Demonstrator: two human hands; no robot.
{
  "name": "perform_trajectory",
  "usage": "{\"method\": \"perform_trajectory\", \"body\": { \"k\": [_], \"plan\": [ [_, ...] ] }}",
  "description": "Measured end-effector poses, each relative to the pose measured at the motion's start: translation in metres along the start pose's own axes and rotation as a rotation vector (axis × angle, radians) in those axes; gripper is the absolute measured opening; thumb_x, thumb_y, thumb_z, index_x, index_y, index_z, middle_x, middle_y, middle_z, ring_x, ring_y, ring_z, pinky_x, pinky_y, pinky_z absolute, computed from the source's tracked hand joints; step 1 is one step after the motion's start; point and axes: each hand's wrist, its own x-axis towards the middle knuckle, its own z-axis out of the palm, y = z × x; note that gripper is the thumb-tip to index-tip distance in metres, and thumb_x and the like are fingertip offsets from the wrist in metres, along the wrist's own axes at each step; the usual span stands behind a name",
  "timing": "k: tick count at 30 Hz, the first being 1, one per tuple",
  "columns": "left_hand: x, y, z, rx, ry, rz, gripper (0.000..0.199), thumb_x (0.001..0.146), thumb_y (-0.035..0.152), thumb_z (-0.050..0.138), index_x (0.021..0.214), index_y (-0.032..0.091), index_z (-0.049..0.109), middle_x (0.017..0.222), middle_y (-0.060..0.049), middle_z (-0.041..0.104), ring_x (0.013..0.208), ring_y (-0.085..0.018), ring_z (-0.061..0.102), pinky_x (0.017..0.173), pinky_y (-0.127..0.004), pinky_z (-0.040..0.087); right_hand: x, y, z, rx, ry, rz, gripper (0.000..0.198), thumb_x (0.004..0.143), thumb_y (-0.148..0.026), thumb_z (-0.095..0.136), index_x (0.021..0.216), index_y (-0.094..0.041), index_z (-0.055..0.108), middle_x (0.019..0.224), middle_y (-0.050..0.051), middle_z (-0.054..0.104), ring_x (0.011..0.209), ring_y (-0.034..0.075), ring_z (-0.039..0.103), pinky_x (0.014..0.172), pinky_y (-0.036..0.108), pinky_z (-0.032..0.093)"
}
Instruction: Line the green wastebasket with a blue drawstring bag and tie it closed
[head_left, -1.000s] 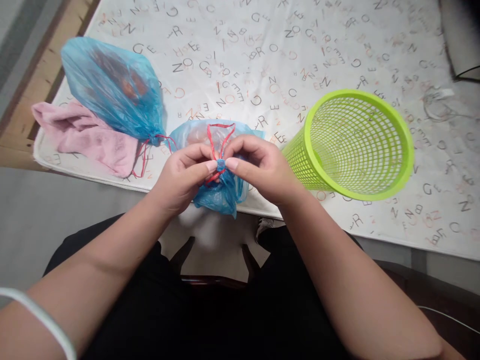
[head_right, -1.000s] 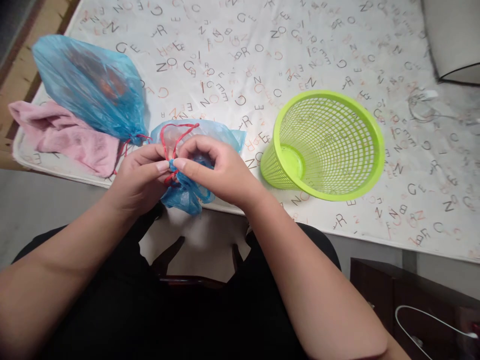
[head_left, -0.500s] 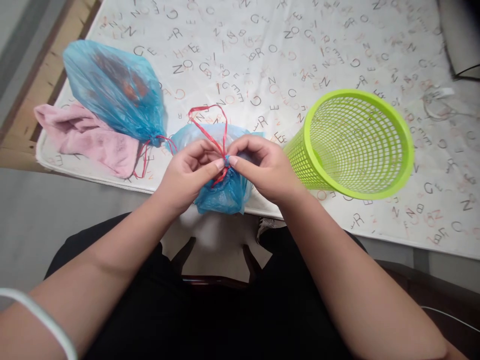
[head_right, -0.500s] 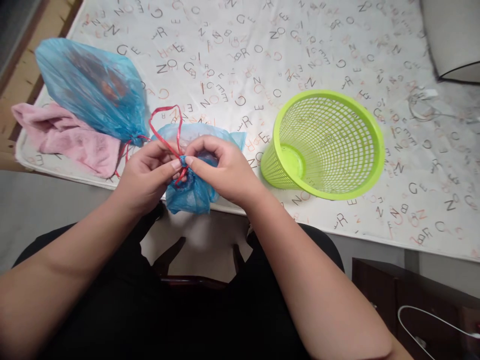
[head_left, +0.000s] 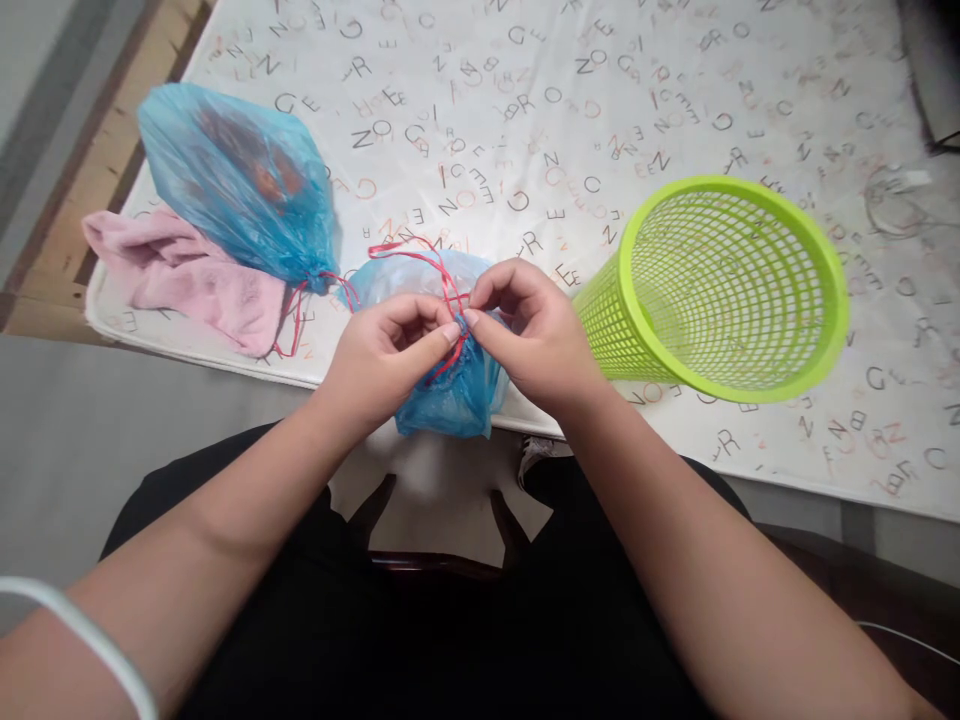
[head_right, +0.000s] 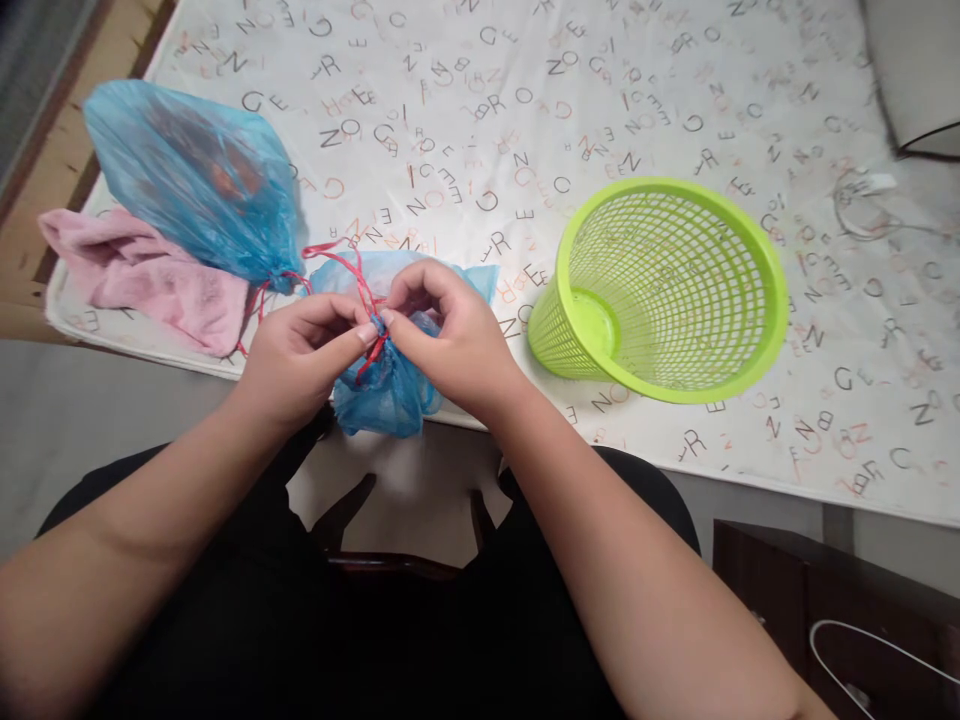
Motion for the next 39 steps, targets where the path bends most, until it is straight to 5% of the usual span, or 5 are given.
{"method": "perform_trajectory", "body": {
  "k": [7, 18, 24, 34, 39],
  "plan": [
    [-0.003, -0.002, 0.000, 0.026, 0.000, 0.001, 0.013, 0.084, 0.027, 0.082, 0.082, 0.019, 0.071, 0.074, -0.001, 0.066, 0.068, -0.015, 0.060, 0.065, -0.029, 0.047, 0.003, -0.001, 0.002, 0.044, -0.093, 0.055, 0.021, 0.090, -0.041, 0.075, 0.090, -0.022, 0.067, 0.091, 0.001, 0.065, 0.090, 0.017, 0.062, 0.084, 0.032, 0.053],
    [-0.002, -0.008, -0.001, -0.075, 0.030, 0.002, 0.016, 0.087, 0.029, 0.082, 0.099, 0.022, 0.074, 0.089, -0.002, 0.072, 0.079, -0.017, 0.066, 0.072, -0.030, 0.053, 0.009, 0.010, 0.002, 0.151, -0.001, 0.097, 0.035, 0.084, -0.053, 0.082, 0.090, -0.022, 0.066, 0.089, -0.001, 0.064, 0.089, 0.015, 0.062, 0.084, 0.030, 0.054],
    [-0.002, -0.006, 0.000, -0.072, 0.023, -0.040, 0.021, 0.083, 0.036, 0.086, 0.089, 0.020, 0.075, 0.081, -0.002, 0.072, 0.072, -0.017, 0.065, 0.068, -0.031, 0.051, 0.009, 0.013, 0.003, 0.134, -0.018, 0.114, 0.039, 0.082, -0.057, 0.082, 0.090, -0.023, 0.064, 0.090, 0.000, 0.064, 0.090, 0.016, 0.062, 0.083, 0.030, 0.054],
    [0.001, -0.005, 0.003, 0.029, 0.109, -0.086, 0.017, 0.080, 0.032, 0.081, 0.080, 0.018, 0.072, 0.072, 0.000, 0.068, 0.062, -0.012, 0.059, 0.056, -0.024, 0.048, 0.002, 0.006, 0.007, -0.129, 0.112, 0.004, 0.022, 0.091, -0.036, 0.074, 0.090, -0.026, 0.055, 0.089, 0.000, 0.058, 0.085, 0.016, 0.058, 0.076, 0.032, 0.053],
    [0.002, -0.009, 0.003, 0.046, 0.141, -0.072, 0.018, 0.082, 0.035, 0.080, 0.082, 0.018, 0.073, 0.074, -0.001, 0.068, 0.063, -0.013, 0.060, 0.057, -0.024, 0.048, -0.001, 0.003, 0.005, -0.269, 0.062, -0.033, 0.022, 0.090, -0.035, 0.074, 0.083, -0.024, 0.055, 0.083, -0.001, 0.056, 0.082, 0.016, 0.057, 0.076, 0.033, 0.052]
  ]
}}
